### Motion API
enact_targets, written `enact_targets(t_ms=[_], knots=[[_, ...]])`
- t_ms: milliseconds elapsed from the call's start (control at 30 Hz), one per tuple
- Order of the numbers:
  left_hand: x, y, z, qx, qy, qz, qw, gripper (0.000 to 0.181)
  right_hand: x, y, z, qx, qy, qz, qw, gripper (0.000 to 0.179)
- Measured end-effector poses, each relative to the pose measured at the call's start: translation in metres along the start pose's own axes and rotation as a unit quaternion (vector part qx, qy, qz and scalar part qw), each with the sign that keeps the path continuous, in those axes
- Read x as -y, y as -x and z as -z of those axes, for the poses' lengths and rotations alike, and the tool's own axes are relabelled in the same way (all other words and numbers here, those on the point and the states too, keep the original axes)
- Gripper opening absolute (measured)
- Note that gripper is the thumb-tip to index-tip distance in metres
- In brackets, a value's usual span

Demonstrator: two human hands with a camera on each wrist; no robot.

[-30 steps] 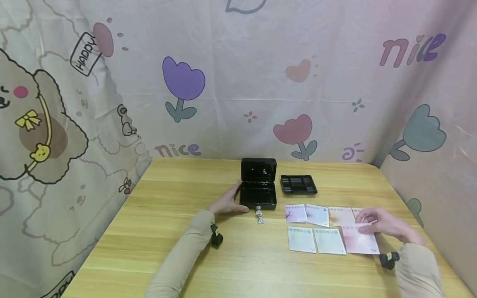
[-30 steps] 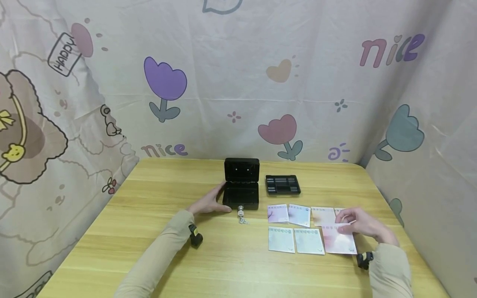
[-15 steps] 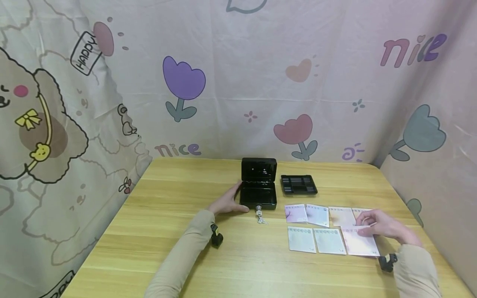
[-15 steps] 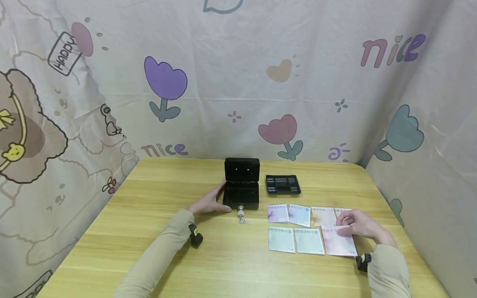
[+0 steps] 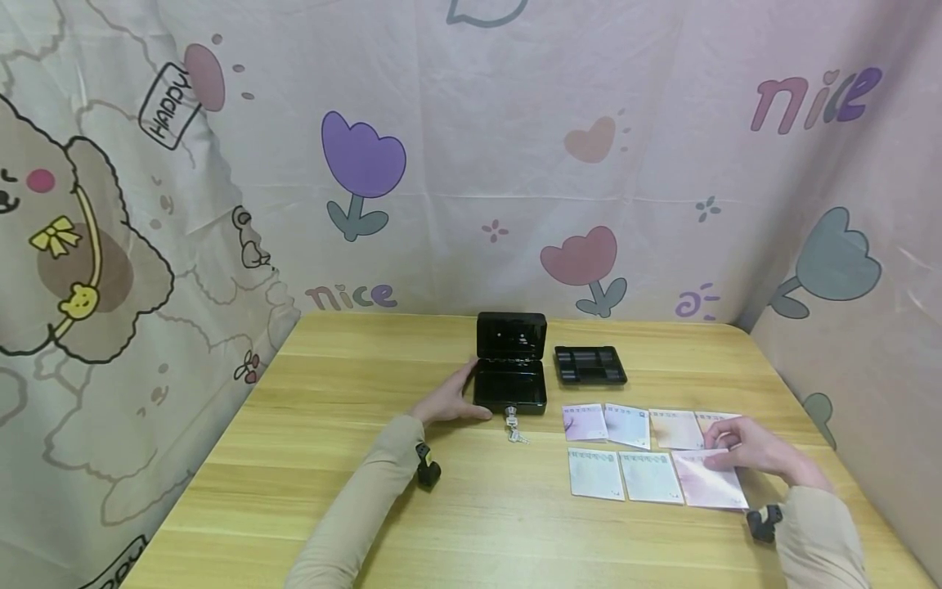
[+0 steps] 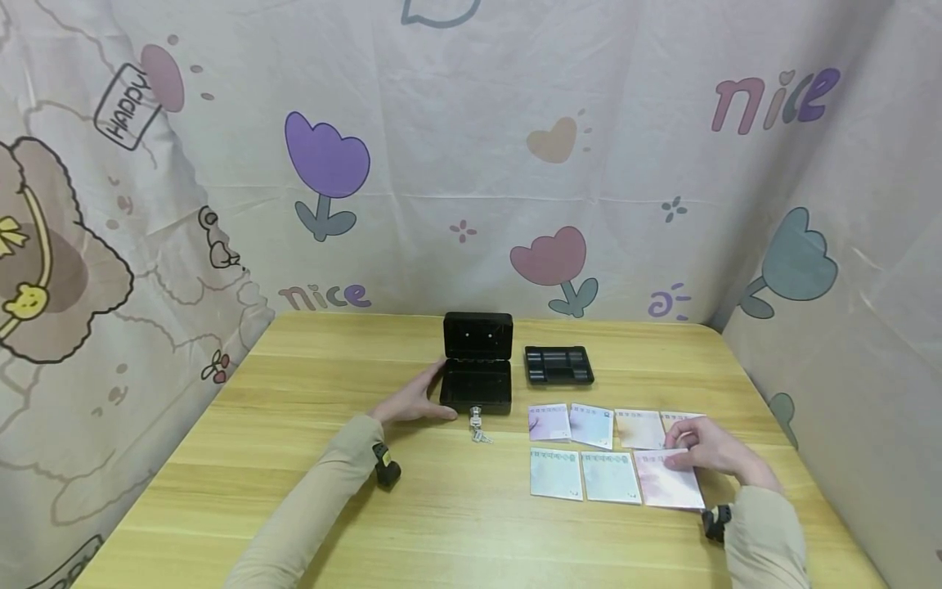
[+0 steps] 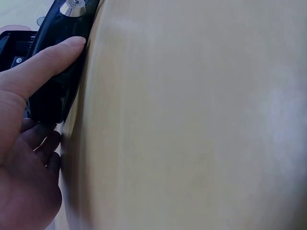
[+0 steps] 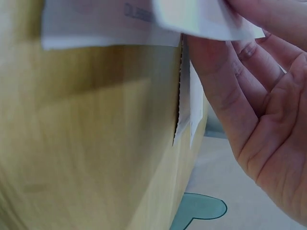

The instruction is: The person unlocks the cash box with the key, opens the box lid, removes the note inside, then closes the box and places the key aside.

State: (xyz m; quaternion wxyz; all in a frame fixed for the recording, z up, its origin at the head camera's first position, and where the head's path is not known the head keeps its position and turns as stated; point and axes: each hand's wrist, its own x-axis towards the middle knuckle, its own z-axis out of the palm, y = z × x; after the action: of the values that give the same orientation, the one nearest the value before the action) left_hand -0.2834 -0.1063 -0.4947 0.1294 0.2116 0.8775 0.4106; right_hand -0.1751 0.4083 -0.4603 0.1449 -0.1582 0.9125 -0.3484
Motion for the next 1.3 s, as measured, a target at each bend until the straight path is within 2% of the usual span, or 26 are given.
enact_targets(t_ms=[300, 600, 867, 1300], knots=[[-0.0010, 0.0017, 0.0000, 0.001, 0.009, -0.002, 1.0000, 0.113, 0.0015, -0.0003, -0.0020, -0.014, 0.014, -0.035, 0.9992, 0.022], [-0.0012, 0.0022, 0.0002, 0.002, 0.003, -0.003, 1.0000, 0.113, 0.0018, 0.0018, -0.0036, -0.033, 0.039, -0.042, 0.9978, 0.020], [-0.0002, 0.0018, 0.0000, 0.006, 0.001, 0.008, 0.9999, 0.115, -0.0009, 0.0023, -0.0075, -0.068, 0.055, -0.049, 0.9950, 0.023], [-0.0018, 0.0027, -0.0002, 0.005, 0.004, 0.002, 1.0000, 0.116, -0.0002, 0.0037, -0.0089, -0.116, 0.074, -0.047, 0.9894, 0.022]])
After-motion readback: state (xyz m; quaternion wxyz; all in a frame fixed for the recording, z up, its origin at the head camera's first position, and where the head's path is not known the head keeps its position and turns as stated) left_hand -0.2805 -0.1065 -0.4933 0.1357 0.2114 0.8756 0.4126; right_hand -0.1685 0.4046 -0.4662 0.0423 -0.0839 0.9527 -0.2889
